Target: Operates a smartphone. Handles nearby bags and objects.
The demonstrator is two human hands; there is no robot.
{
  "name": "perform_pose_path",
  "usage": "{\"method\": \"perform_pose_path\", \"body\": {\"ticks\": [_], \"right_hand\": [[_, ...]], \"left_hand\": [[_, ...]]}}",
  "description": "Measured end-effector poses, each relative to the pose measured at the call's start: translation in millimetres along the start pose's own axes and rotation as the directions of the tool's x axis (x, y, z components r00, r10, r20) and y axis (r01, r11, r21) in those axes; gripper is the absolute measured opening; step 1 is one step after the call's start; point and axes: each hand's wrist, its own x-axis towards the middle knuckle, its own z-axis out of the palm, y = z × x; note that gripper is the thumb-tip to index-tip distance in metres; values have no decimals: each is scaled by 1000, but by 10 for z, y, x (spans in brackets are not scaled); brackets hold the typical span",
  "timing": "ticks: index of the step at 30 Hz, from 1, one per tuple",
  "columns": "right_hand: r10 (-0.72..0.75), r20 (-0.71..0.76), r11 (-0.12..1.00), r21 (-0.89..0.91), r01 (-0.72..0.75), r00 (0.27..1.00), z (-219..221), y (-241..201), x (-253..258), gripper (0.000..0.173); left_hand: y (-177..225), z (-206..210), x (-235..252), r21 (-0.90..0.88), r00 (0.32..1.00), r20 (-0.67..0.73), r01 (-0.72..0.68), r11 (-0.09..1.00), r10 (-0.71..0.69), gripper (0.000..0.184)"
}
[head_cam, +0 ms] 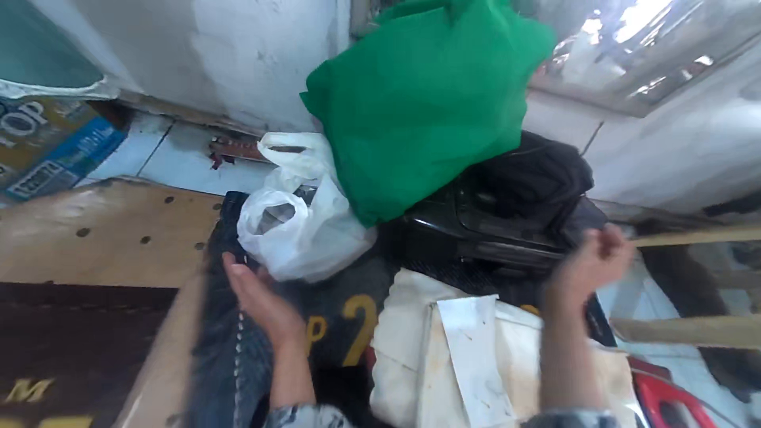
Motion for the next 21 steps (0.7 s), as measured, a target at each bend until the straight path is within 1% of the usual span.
{"method": "perform_pose_path", "body": {"ticks": [1, 2, 3, 4, 5, 6, 7, 8, 10, 11, 12, 13, 14, 15, 16, 17, 18, 19, 21], "right_hand": [[-79, 137, 995, 76, 69, 987, 248, -172, -290, 51], [-130, 279, 984, 154, 90, 951, 524, -401, -591, 47], [-170, 412, 971, 226, 80, 895, 806, -670, -879, 44], [-205, 538, 960, 272, 62, 818, 1071, -938, -1132, 44], [-236, 655, 957, 287, 53, 717, 1307, -1166, -1346, 46], [-263, 752, 959, 275, 76, 605, 1514, -1331, -1525, 50], [-276, 827, 961, 243, 130, 491, 1681, -1433, -1682, 52], [-253, 892, 962, 193, 191, 374, 1799, -1486, -1822, 51], [-112, 987, 958, 77, 275, 115, 1885, -1481, -2063, 45], [-59, 998, 948, 47, 315, 30, 1857, -1405, -2175, 44], [-40, 999, 949, 40, 312, -7, 1785, -1316, -2246, 46], [-47, 999, 958, 42, 283, 10, 1700, -1249, -2246, 47], [-95, 989, 968, 66, 243, 110, 1621, -1214, -2178, 44], [-168, 951, 965, 105, 241, 258, 1560, -1211, -2042, 39], [-252, 873, 948, 137, 288, 418, 1526, -1224, -1850, 34], [-337, 763, 917, 133, 376, 551, 1514, -1261, -1599, 33], [-389, 667, 885, 78, 459, 635, 1501, -1346, -1286, 35], [-410, 591, 861, 0, 509, 694, 1491, -1457, -945, 41], [-437, 413, 835, -144, 531, 799, 1577, -1641, -254, 57]], "left_hand": [[5, -14, -1, 18, 999, -7, 39, 999, -39, 61], [0, -35, 8, 41, 998, -9, 69, 997, -68, 62], [-6, -62, 27, 51, 995, -2, 99, 994, -99, 63], [-1, -85, 49, 49, 990, 6, 140, 989, -140, 64], [10, -109, 70, 48, 983, 15, 180, 982, -181, 66], [30, -132, 84, 47, 975, 34, 218, 975, -220, 67], [40, -150, 91, 49, 968, 54, 243, 969, -246, 69], [37, -159, 97, 53, 963, 65, 257, 965, -260, 70], [8, -144, 118, 50, 967, 41, 251, 967, -253, 71], [-5, -145, 115, 37, 970, 47, 235, 971, -237, 70], [-19, -144, 111, 14, 977, 62, 205, 979, -205, 68], [-33, -133, 113, 3, 983, 68, 168, 986, -168, 67], [-24, -118, 112, -6, 986, 67, 152, 988, -151, 66], [-3, -90, 104, -32, 984, 43, 175, 984, -174, 65], [14, -69, 80, -74, 975, 18, 223, 972, -222, 63], [24, -44, 47, -118, 956, -13, 291, 950, -294, 61], [36, -17, 7, -160, 918, -30, 387, 908, -396, 61], [59, 14, -39, -206, 857, -27, 499, 842, -514, 62], [86, 57, -103, -277, 686, 79, 712, 645, -723, 72]]}}
